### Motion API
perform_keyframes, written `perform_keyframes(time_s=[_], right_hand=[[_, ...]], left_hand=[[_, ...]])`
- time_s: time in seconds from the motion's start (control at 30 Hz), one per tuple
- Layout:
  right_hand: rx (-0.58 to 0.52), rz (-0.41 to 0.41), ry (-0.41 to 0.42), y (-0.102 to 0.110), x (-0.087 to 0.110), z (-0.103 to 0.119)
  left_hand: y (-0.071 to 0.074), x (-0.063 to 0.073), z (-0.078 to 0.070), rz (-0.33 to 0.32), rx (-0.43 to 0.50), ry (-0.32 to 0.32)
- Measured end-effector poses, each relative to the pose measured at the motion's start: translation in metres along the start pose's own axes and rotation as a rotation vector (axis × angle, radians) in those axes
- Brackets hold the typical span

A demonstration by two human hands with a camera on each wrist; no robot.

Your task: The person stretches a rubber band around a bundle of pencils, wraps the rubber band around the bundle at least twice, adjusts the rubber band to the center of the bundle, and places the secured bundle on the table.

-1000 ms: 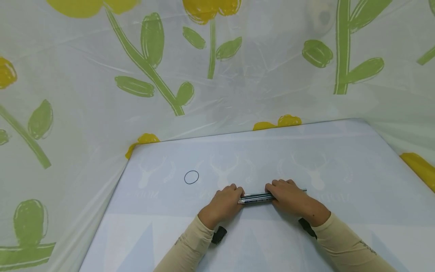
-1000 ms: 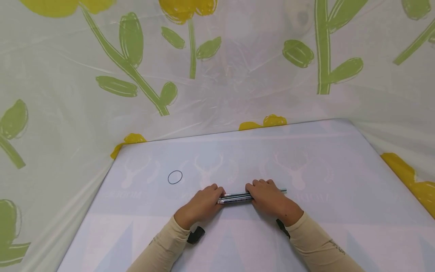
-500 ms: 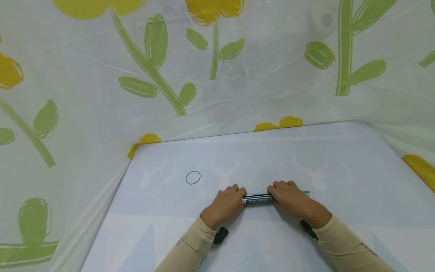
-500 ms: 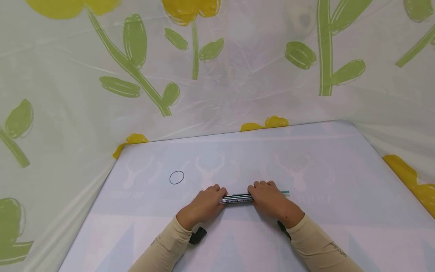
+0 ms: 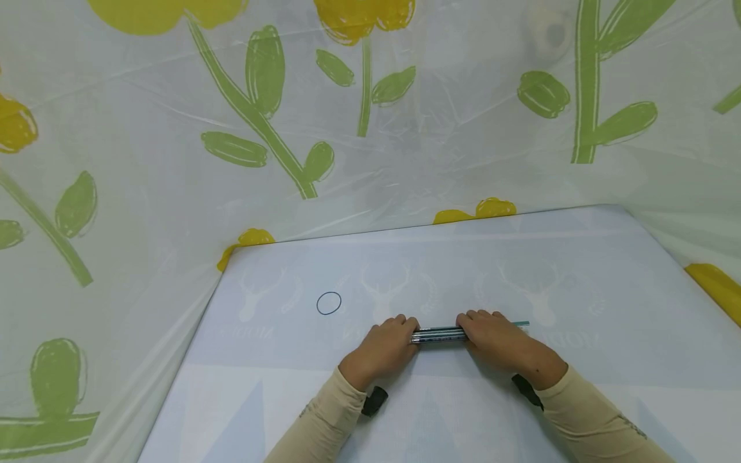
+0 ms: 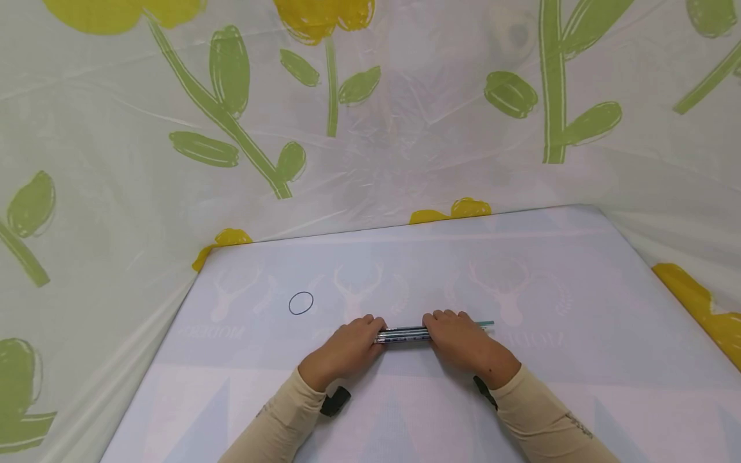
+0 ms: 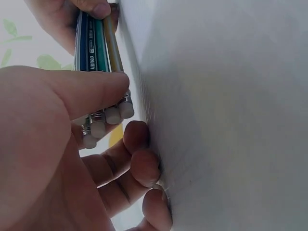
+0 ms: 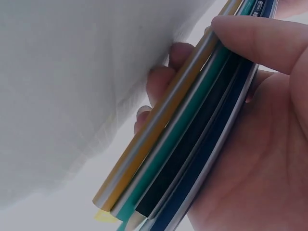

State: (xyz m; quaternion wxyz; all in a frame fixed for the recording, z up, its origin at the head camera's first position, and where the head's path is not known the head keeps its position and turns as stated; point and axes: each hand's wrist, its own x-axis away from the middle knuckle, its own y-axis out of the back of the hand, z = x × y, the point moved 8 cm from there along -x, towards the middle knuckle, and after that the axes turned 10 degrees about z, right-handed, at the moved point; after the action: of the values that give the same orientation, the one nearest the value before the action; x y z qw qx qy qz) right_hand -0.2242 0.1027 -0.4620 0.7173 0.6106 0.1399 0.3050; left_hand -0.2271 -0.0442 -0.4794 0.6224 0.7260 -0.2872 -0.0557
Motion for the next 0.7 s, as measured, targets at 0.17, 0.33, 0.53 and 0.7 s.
perform_keyframes(time_s=[0.17, 0.33, 0.53, 0.7], right_hand=[[-0.046, 0.014, 0.031, 0.0003, 0.0002, 0.0022], [-0.165, 0.106, -0.005, -0.0059, -0.0024, -0.0006], [-0.227, 0.129, -0.043, -0.0075, -0.0035, -0.0046], [-0.172, 0.072, -0.033, -0.0038, -0.0039, -0.0058]], left_hand=[[-0.0004, -0.0023, 0.0039, -0.002, 0.063, -0.019], [0.0008, -0.0023, 0.0055, 0.009, 0.125, -0.044], [0.0027, -0.0026, 0.0051, 0.011, 0.177, -0.074], [0.0088, -0.0008, 0.0041, -0.021, 0.213, -0.088]])
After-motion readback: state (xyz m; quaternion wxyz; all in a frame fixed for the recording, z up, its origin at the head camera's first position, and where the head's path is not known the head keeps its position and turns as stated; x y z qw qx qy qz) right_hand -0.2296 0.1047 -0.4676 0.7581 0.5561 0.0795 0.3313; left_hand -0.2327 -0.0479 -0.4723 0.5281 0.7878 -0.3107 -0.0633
